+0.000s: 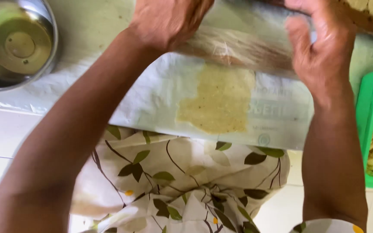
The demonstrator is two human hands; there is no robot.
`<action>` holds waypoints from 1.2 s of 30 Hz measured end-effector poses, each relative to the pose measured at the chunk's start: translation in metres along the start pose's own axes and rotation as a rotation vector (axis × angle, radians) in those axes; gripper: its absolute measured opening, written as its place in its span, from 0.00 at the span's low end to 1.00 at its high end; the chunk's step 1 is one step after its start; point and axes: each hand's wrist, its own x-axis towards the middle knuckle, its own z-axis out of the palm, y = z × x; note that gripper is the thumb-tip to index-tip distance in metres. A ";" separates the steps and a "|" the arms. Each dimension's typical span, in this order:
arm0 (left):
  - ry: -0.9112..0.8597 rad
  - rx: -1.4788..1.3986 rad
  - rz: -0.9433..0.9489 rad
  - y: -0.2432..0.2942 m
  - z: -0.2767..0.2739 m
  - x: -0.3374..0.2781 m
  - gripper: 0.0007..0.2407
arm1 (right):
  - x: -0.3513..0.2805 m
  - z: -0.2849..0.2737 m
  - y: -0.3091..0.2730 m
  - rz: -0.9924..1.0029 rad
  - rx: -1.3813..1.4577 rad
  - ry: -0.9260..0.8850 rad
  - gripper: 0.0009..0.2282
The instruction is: Flattening small portions of dough and arranging them on a wooden drying rack.
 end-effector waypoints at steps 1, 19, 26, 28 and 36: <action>-0.007 -0.007 0.004 -0.002 0.003 -0.015 0.13 | -0.007 0.000 -0.019 0.008 -0.005 -0.004 0.09; -0.120 0.588 0.491 0.031 0.018 -0.186 0.39 | -0.166 0.019 -0.105 -0.160 -0.423 -0.280 0.31; -0.061 0.140 0.309 0.029 0.025 -0.134 0.37 | -0.124 0.032 -0.078 -0.117 -0.513 -0.160 0.27; -0.073 0.089 0.269 0.025 0.018 -0.107 0.37 | -0.096 0.030 -0.067 -0.105 -0.490 -0.179 0.26; -0.044 0.048 0.054 0.018 0.002 -0.053 0.30 | -0.040 0.035 -0.036 -0.082 -0.488 -0.263 0.23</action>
